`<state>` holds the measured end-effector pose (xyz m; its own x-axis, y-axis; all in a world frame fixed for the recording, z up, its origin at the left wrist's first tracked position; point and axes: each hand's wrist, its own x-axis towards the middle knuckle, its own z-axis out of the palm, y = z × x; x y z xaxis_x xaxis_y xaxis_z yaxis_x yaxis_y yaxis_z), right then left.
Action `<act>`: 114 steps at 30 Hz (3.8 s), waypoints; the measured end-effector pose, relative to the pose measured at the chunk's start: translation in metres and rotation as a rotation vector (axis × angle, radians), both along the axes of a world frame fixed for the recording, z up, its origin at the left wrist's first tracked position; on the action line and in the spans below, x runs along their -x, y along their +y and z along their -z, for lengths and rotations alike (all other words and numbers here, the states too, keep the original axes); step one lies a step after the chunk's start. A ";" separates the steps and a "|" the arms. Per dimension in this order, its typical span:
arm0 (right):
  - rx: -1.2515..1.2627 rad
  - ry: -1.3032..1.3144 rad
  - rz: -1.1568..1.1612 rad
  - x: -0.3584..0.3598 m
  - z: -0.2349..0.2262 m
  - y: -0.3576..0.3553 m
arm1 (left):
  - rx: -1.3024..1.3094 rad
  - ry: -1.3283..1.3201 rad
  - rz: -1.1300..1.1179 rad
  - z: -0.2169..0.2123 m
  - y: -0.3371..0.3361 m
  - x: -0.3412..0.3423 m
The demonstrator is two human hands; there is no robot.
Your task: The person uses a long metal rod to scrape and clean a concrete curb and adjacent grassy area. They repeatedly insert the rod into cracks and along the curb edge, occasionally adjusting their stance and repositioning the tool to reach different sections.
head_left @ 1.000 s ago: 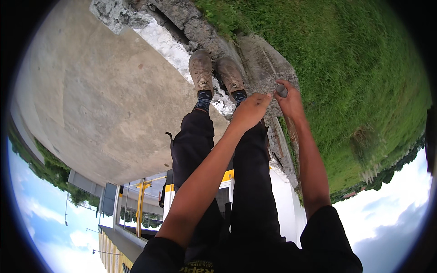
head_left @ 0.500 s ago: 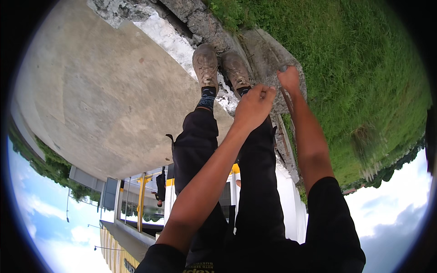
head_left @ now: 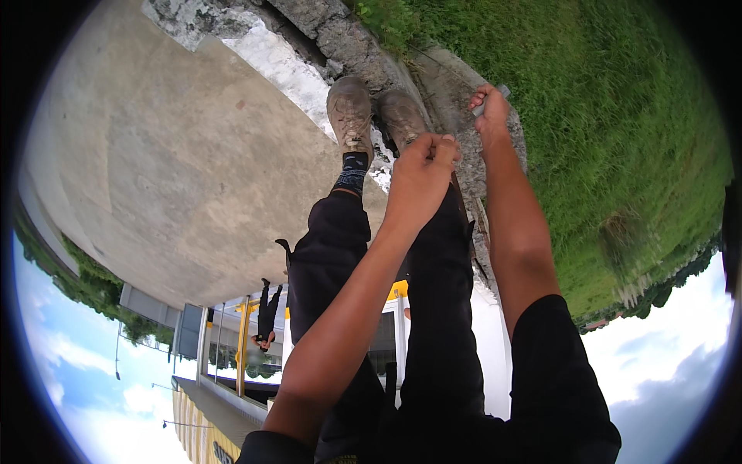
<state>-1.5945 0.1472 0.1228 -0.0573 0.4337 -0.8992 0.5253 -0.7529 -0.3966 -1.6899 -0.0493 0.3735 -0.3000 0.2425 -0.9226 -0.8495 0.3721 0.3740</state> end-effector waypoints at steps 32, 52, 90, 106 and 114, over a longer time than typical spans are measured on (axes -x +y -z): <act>-0.513 -0.517 -1.185 -0.008 -0.087 0.041 | -0.057 0.003 -0.120 -0.007 0.006 0.003; -0.378 -0.502 -1.450 0.011 -0.072 0.001 | -0.066 -0.011 -0.138 -0.006 0.004 -0.002; -0.784 -0.040 -0.769 0.074 -0.396 0.096 | -0.058 -0.051 -0.262 -0.021 -0.022 0.003; -0.359 -0.058 -0.040 0.021 -0.541 -0.017 | 0.276 0.153 -0.270 -0.218 -0.210 -0.004; -0.213 -0.159 -0.171 -0.043 -0.586 -0.059 | 0.274 0.261 -0.277 -0.348 -0.211 0.024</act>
